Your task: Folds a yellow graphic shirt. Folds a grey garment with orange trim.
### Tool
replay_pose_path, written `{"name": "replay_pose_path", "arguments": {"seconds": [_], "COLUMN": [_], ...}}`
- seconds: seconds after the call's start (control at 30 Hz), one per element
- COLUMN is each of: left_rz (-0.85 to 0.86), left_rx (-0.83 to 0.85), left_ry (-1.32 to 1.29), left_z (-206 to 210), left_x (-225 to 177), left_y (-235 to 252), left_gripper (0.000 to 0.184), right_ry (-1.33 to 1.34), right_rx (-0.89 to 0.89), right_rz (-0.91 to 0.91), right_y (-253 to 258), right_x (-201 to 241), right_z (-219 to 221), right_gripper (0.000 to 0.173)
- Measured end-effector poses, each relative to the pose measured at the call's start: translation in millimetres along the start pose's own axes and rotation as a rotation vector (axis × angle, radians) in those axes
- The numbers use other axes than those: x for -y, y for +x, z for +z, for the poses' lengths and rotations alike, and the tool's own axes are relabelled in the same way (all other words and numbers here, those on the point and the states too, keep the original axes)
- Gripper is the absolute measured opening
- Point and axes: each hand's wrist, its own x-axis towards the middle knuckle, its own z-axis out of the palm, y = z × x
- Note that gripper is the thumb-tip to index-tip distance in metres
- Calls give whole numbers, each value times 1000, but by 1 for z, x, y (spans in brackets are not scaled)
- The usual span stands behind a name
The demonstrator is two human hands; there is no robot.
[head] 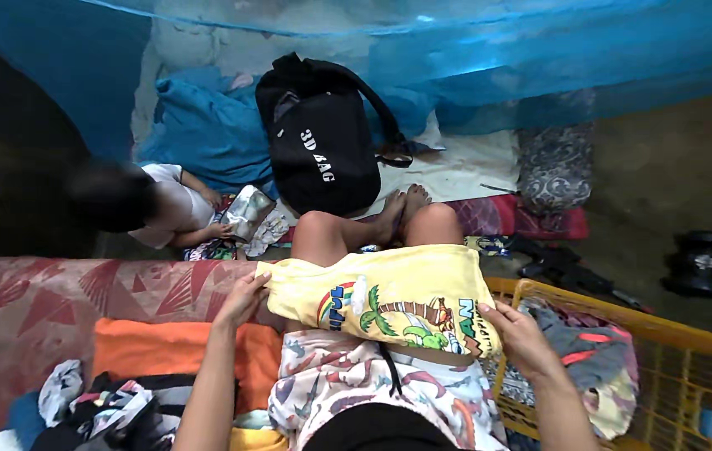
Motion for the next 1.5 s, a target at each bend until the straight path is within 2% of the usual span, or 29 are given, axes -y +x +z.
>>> {"name": "replay_pose_path", "arguments": {"seconds": [0.07, 0.17, 0.27, 0.37, 0.43, 0.53, 0.63, 0.73, 0.8, 0.87, 0.9, 0.97, 1.03, 1.1, 1.17, 1.2, 1.23, 1.27, 1.37, 1.43, 1.5], "left_rz": [-49, -68, -47, -58, -19, 117, 132, 61, 27, 33, 54, 206, 526, 783, 939, 931, 846, 687, 150, 27, 38], "left_rx": [99, 128, 150, 129, 113, 22, -130, -207, -214, -320, -363, -416, -413, -223, 122, 295, 416, 471, 397, 347, 270], "left_ry": [-57, -100, -184, -182, -184, -221, -212, -117, -13, 179, 314, 606, 830, 908, 842, 768, 638, 457, -66, -90, 5], "left_z": [-1, -1, -2, -1, -6, -19, -27, -34, -32, -22, -17, 0, 30, 73, 112, 125, 133, 137, 137, 129, 121], "left_x": [0, 1, 2, -3, -4, -12, -29, -34, -30, -26, -25, -25, -19, -2, 18, 24, 29, 31, 16, 5, -1], "left_y": [3, 8, 15, 17, 14, 7, -2, 4, 9, 11, 10, -1, -16, -37, -55, -59, -62, -64, -66, -60, -52], "left_gripper": [25, 28, 28, 27, 29, 30, 31, 21, 19, 20, 29, 57, 72, 68, 49, 41, 38, 40, 59, 60, 48], "right_ry": [-7, 39, 287, 413, 487, 671, 455, 220, 223, 245, 243, 229, 234, 224, 131, 61, -13, -78, -263, -313, -229], "right_rx": [35, 66, 159, 224, 220, 257, 240, 130, 67, 28, 12, 4, 12, 2, 14, 9, -8, -26, 60, 270, 501], "right_rz": [12, -11, -20, -27, -80, -200, -207, -150, -147, -167, -190, -235, -264, -312, -414, -466, -511, -543, -579, -568, -535], "right_y": [1, 4, 0, -4, -3, 5, 1, -4, -7, -12, -15, -22, -30, -36, -38, -38, -39, -41, -48, -49, -51], "right_x": [7, 10, 10, 13, 10, 8, 27, 39, 36, 29, 26, 25, 29, 38, 44, 46, 49, 51, 51, 44, 35], "right_z": [2, -1, -7, -3, -1, 2, 14, 26, 29, 33, 35, 39, 42, 52, 65, 73, 82, 92, 127, 150, 167], "right_gripper": [20, 16, 32, 44, 41, 26, 29, 31, 30, 30, 31, 40, 54, 64, 78, 82, 84, 83, 76, 77, 81]}}
